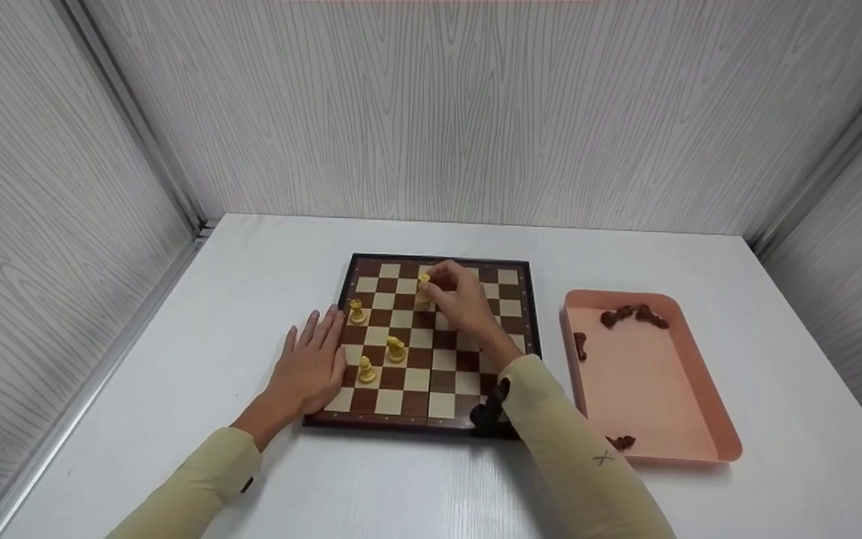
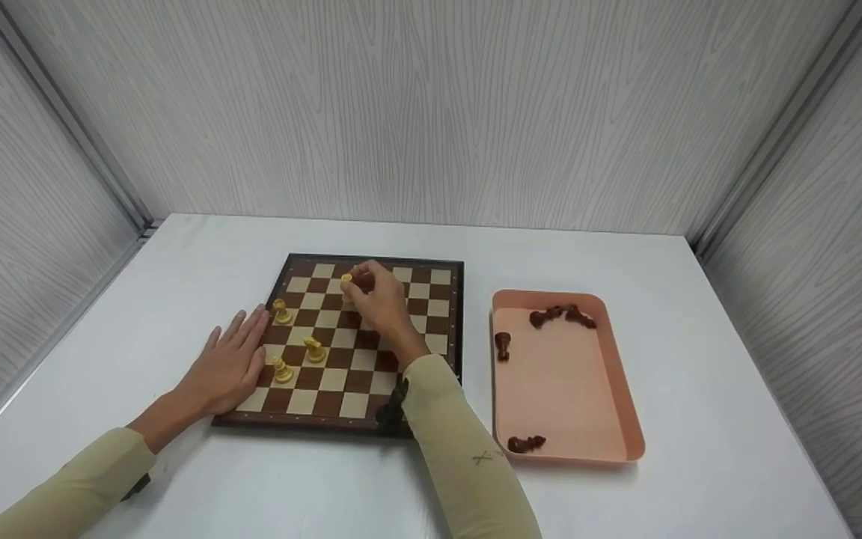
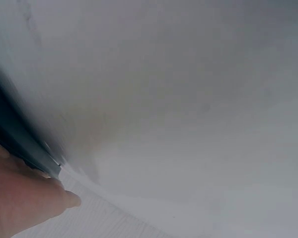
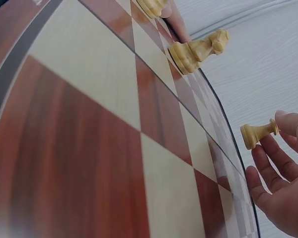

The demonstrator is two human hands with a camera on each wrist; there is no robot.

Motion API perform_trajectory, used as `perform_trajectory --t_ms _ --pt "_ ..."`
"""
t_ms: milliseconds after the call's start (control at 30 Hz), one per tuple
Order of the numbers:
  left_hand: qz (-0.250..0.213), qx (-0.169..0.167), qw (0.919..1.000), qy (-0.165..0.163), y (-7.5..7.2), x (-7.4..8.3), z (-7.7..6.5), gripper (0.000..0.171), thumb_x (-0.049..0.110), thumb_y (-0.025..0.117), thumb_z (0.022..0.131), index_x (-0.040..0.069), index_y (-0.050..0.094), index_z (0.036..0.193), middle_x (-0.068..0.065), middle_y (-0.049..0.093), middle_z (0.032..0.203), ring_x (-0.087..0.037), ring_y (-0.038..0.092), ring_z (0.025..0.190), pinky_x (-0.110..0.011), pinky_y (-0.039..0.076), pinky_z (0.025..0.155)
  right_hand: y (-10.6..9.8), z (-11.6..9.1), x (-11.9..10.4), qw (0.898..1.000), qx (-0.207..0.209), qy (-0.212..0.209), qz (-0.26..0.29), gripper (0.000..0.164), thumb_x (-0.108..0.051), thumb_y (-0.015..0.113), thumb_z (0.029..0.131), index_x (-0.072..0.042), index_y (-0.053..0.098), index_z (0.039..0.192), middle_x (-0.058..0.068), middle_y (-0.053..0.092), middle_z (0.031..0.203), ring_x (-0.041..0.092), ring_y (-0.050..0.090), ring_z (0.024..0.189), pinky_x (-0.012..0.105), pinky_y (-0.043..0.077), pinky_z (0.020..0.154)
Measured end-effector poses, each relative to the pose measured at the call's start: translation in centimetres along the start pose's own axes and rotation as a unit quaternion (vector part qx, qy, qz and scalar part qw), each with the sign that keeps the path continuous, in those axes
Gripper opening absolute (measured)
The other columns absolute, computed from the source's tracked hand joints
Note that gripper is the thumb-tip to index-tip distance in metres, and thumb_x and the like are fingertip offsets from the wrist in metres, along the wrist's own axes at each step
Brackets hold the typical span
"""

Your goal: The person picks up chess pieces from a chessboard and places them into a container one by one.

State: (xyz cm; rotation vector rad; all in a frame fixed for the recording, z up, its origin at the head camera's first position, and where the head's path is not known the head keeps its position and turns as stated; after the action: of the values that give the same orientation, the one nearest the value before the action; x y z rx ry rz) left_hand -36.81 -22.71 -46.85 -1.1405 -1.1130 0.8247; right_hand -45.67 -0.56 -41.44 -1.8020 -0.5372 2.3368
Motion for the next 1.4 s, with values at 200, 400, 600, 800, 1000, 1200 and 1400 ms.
perform_trajectory --t_ms 200,400,600,800,1000,1200,1400 --pt "-0.004 -0.001 1.0 -0.001 0.0 -0.1 -0.1 0.061 0.028 0.028 0.111 0.0 0.014 0.163 -0.015 0.013 0.171 -0.039 0.009 0.156 -0.062 0.009 0.122 0.0 -0.4 -0.4 1.0 -0.015 0.006 0.01 0.019 -0.017 0.069 0.1 -0.006 0.068 0.116 0.007 0.07 0.109 0.019 0.066 0.105 0.037 0.053 0.088" --pt "-0.003 0.002 1.0 0.0 0.0 -0.3 -0.1 0.061 0.028 0.028 0.111 0.0 0.014 0.163 -0.015 0.013 0.171 -0.039 0.009 0.156 -0.062 0.009 0.122 -0.3 -1.0 -1.6 0.999 -0.018 -0.022 0.027 0.02 -0.016 0.069 0.1 -0.003 0.068 0.115 0.009 0.07 0.108 0.021 0.067 0.103 0.04 0.053 0.091" --pt "-0.007 -0.009 0.9999 -0.006 0.0 -0.6 -0.3 0.061 0.029 0.023 0.111 0.001 0.013 0.164 -0.014 0.012 0.171 -0.038 0.007 0.156 -0.06 0.008 0.123 -0.8 -1.6 -2.5 0.999 -0.012 -0.036 0.019 0.02 -0.016 0.07 0.099 -0.003 0.068 0.115 0.007 0.071 0.107 0.018 0.067 0.1 0.036 0.054 0.09" --pt "-0.007 -0.011 0.9999 -0.01 -0.1 -0.7 -0.3 0.061 0.029 0.024 0.111 0.002 0.012 0.164 -0.014 0.011 0.171 -0.038 0.006 0.157 -0.06 0.007 0.123 -1.5 -2.2 -2.9 0.999 -0.01 -0.043 0.01 0.02 -0.019 0.071 0.099 -0.005 0.069 0.114 0.006 0.071 0.107 0.017 0.067 0.102 0.036 0.055 0.093" --pt "-0.008 -0.014 0.9999 -0.002 0.1 -0.3 0.0 0.061 0.028 0.025 0.111 0.002 0.012 0.164 -0.014 0.012 0.171 -0.038 0.006 0.157 -0.06 0.007 0.123 -2.7 -3.4 -3.3 0.998 0.001 -0.055 0.005 0.019 -0.019 0.072 0.099 -0.006 0.069 0.112 0.004 0.07 0.106 0.016 0.067 0.101 0.039 0.055 0.092" --pt "-0.005 -0.004 1.0 -0.002 -0.1 -0.1 0.1 0.06 0.028 0.026 0.111 0.001 0.014 0.164 -0.015 0.013 0.171 -0.039 0.008 0.156 -0.061 0.008 0.123 -3.9 -4.2 -4.2 0.997 0.001 -0.073 0.02 0.021 -0.022 0.072 0.098 -0.008 0.069 0.113 0.004 0.071 0.105 0.018 0.068 0.1 0.041 0.056 0.09" --pt "-0.01 -0.004 0.9999 -0.001 0.2 -0.1 0.0 0.061 0.029 0.025 0.111 0.001 0.014 0.164 -0.015 0.012 0.171 -0.039 0.008 0.156 -0.061 0.008 0.123 -5.2 -5.1 -4.3 0.997 0.003 -0.072 0.034 0.023 -0.018 0.073 0.098 -0.005 0.069 0.116 0.008 0.07 0.107 0.021 0.067 0.099 0.043 0.055 0.087"
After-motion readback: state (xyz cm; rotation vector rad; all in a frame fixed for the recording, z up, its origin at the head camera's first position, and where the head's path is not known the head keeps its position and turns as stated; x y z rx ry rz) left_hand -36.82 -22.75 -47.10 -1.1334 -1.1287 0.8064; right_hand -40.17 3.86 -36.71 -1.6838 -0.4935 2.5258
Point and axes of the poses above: each hand's wrist, its own z-axis towards the middle knuckle, its own y-axis out of the palm, x = y × z, the point moved 10 cm from there along z, towards the middle knuckle
